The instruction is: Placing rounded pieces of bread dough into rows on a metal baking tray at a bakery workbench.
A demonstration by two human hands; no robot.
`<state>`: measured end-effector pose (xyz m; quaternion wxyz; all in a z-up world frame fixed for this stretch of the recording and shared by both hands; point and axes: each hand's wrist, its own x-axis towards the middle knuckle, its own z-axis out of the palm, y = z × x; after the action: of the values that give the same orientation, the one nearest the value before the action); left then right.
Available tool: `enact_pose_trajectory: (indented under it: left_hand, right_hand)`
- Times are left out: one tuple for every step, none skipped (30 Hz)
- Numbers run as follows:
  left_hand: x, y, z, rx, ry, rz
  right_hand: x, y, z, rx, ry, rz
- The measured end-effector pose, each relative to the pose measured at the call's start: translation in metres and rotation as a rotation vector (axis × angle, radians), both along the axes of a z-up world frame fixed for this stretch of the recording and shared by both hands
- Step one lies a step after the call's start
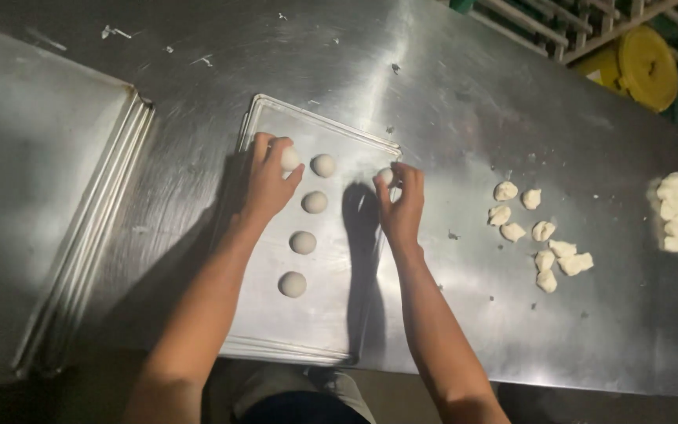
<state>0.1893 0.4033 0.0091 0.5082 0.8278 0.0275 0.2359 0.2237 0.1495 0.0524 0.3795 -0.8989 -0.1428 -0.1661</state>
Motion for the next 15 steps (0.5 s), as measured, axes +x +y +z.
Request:
enact_pose_trajectory:
  left_hand:
    - [0.010, 0.002, -0.009, -0.022, 0.075, -0.029]
    - [0.012, 0.007, -0.011, -0.022, 0.081, -0.042]
    - [0.013, 0.008, -0.014, 0.090, 0.101, -0.017]
    - [0.014, 0.010, -0.016, 0.201, 0.120, 0.007]
    - [0.013, 0.012, -0.014, 0.201, 0.120, 0.000]
    - [0.012, 0.015, -0.011, 0.151, 0.085, -0.046]
    - [0.009, 0.016, -0.009, 0.100, 0.053, -0.088]
    - [0.009, 0.019, -0.014, 0.099, 0.056, -0.091]
    - [0.008, 0.020, -0.019, 0.054, 0.069, -0.085]
    - [0.007, 0.021, -0.025, 0.009, 0.083, -0.079]
    - [0.008, 0.019, -0.027, 0.006, 0.084, -0.079]
    - [0.009, 0.017, -0.028, 0.005, 0.091, -0.038]
    - [0.011, 0.017, -0.029, 0.008, 0.094, 0.007]
    - [0.012, 0.016, -0.027, 0.009, 0.092, 0.012]
    - [0.011, 0.014, -0.025, 0.077, 0.098, 0.085]
  right_hand:
    - [0.010, 0.007, -0.005, 0.030, -0.034, 0.038]
    - [0.013, 0.012, -0.017, 0.030, -0.028, 0.025]
    - [0.015, 0.015, -0.029, -0.074, 0.042, 0.002]
    - [0.017, 0.017, -0.040, -0.178, 0.114, -0.020]
    - [0.017, 0.022, -0.037, -0.178, 0.115, -0.027]
    - [0.016, 0.027, -0.033, -0.157, 0.119, -0.028]
    - [0.014, 0.032, -0.030, -0.136, 0.123, -0.023]
    - [0.014, 0.032, -0.030, -0.136, 0.127, -0.026]
    - [0.012, 0.031, -0.029, -0.128, 0.119, 0.011]
    - [0.011, 0.030, -0.029, -0.119, 0.111, 0.048]
    - [0.012, 0.028, -0.035, -0.122, 0.112, 0.048]
    - [0.013, 0.026, -0.041, -0.147, 0.103, 0.022]
    - [0.017, 0.025, -0.047, -0.168, 0.092, 0.000]
    - [0.019, 0.028, -0.047, -0.167, 0.089, 0.004]
    - [0.019, 0.030, -0.048, -0.166, 0.118, -0.038]
